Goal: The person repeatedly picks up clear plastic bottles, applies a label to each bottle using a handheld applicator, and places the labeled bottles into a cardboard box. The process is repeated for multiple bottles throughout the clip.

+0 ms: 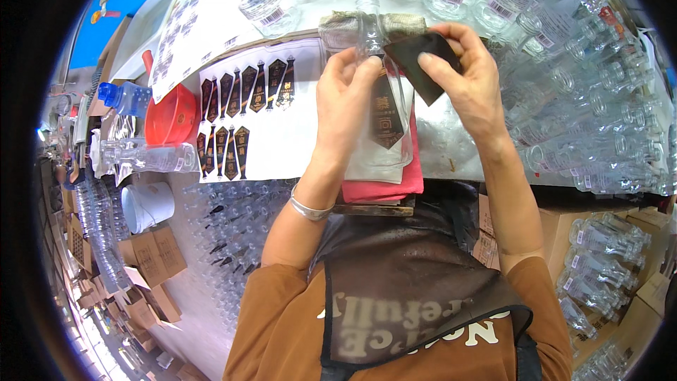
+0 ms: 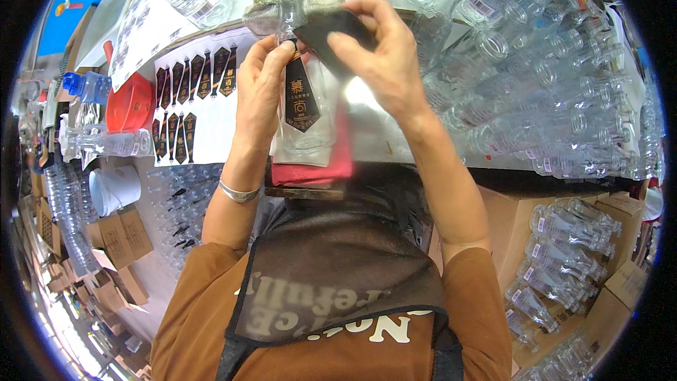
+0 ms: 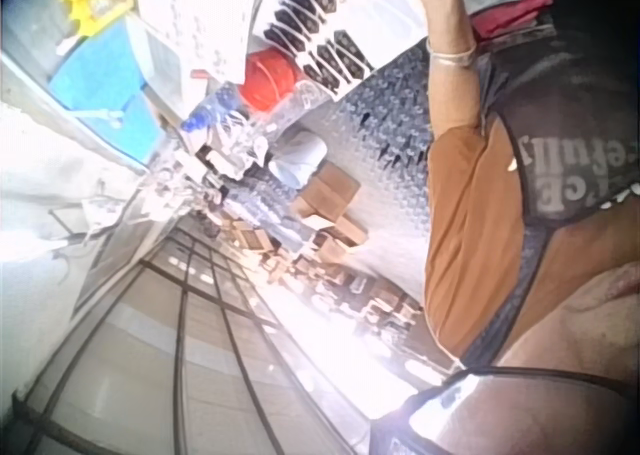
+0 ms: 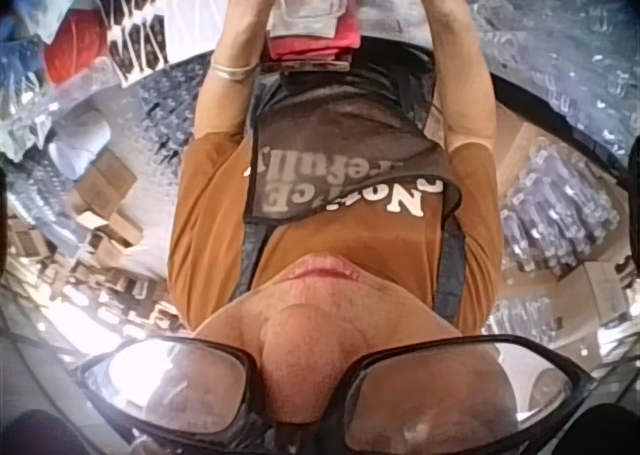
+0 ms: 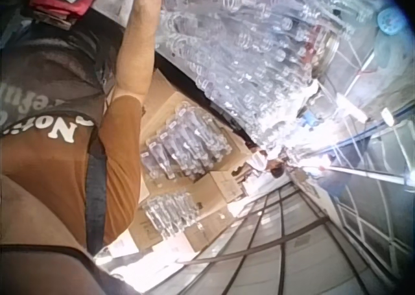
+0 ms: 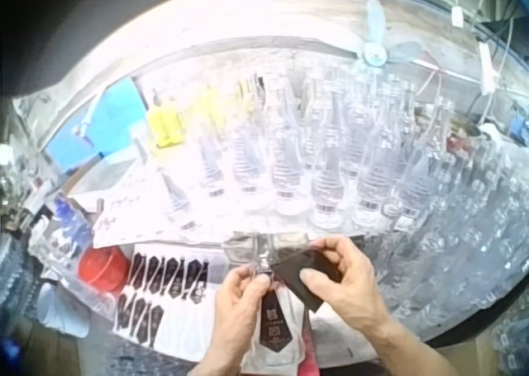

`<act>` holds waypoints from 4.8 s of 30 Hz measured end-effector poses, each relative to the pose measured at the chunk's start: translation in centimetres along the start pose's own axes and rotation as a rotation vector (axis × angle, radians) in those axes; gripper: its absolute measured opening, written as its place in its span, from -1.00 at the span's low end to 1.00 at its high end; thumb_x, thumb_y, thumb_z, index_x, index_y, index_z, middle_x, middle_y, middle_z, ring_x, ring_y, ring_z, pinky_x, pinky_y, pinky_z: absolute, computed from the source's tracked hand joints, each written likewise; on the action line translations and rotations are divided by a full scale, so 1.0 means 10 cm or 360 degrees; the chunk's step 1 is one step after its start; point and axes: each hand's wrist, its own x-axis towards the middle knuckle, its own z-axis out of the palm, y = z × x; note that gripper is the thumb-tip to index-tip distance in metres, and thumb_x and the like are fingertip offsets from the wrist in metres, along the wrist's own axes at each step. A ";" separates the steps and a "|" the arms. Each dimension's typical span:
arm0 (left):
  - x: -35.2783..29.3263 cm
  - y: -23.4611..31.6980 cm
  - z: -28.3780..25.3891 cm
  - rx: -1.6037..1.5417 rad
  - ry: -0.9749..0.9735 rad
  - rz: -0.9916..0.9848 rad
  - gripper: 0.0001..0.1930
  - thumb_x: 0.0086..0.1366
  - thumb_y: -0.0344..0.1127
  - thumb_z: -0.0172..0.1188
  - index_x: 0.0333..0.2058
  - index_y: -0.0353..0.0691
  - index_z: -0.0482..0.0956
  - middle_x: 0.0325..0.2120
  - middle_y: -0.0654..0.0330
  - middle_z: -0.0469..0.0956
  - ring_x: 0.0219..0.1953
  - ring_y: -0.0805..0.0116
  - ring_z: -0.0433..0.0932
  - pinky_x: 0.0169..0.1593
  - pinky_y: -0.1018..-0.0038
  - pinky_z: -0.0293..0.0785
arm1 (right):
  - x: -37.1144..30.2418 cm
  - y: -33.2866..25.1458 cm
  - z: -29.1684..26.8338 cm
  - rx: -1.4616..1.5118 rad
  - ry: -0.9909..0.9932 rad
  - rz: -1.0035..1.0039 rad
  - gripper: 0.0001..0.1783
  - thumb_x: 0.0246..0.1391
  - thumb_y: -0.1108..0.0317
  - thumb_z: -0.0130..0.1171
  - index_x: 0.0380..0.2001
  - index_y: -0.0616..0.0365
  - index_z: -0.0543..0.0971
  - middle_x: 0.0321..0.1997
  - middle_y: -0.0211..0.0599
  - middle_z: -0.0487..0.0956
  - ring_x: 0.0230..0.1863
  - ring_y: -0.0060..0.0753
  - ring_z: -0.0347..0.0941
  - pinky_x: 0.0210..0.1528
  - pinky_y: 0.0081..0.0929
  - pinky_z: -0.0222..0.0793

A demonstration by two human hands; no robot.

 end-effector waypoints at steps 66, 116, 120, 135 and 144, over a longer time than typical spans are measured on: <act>-0.06 0.03 -0.21 -0.0272 -0.0064 -0.0307 -0.22 0.48 0.18 -0.05 0.30 -0.50 0.19 0.22 -0.18 0.39 0.22 0.05 0.44 0.24 0.24 0.37 | 0.01 -0.39 0.09 -0.1010 -0.0582 -0.1097 -0.69 -0.12 0.65 0.25 -0.23 0.18 0.65 -0.20 -0.28 0.67 -0.15 -0.21 0.57 -0.07 -0.37 0.51; -0.72 -0.22 -0.30 0.0951 -0.0236 0.0478 -0.34 0.52 -0.05 -0.10 0.38 -0.45 0.11 0.36 -0.15 0.22 0.43 0.02 0.14 0.46 0.25 -0.06 | -0.97 -0.31 -0.15 -0.0464 -0.0336 -0.0097 -0.74 0.02 0.53 0.23 -0.16 0.25 0.64 -0.30 -0.19 0.65 -0.26 -0.39 0.60 -0.17 -0.47 0.48; -0.66 -0.32 -0.32 0.0899 -0.0273 0.0466 -0.36 0.51 -0.12 -0.10 0.38 -0.47 0.11 0.36 -0.17 0.20 0.42 -0.02 0.14 0.45 0.24 -0.04 | -0.29 -0.06 -0.01 -0.0819 -0.0031 -0.0541 -0.68 0.16 0.39 0.24 -0.02 0.21 0.61 -0.18 -0.23 0.68 -0.20 -0.54 0.59 -0.13 -0.55 0.49; -0.66 -0.21 -0.37 0.0523 -0.0345 0.0310 -0.42 0.55 -0.16 -0.16 0.38 -0.45 0.13 0.37 -0.13 0.21 0.43 0.09 0.16 0.46 0.28 0.00 | 0.36 -0.45 0.21 -0.1459 -0.0192 -0.1183 -0.77 0.04 0.47 0.27 -0.17 0.18 0.63 -0.25 -0.15 0.66 -0.22 -0.07 0.56 -0.12 -0.28 0.49; -0.20 0.17 -0.33 0.0254 -0.0065 0.0122 -0.40 0.53 0.04 -0.07 0.18 -0.47 0.40 0.07 -0.07 0.54 0.15 0.23 0.51 0.24 0.34 0.37 | 0.11 -0.25 0.10 -0.1232 -0.0282 -0.0835 -0.66 0.11 0.41 0.27 -0.02 0.17 0.62 -0.13 -0.05 0.66 -0.19 -0.06 0.62 -0.14 -0.33 0.54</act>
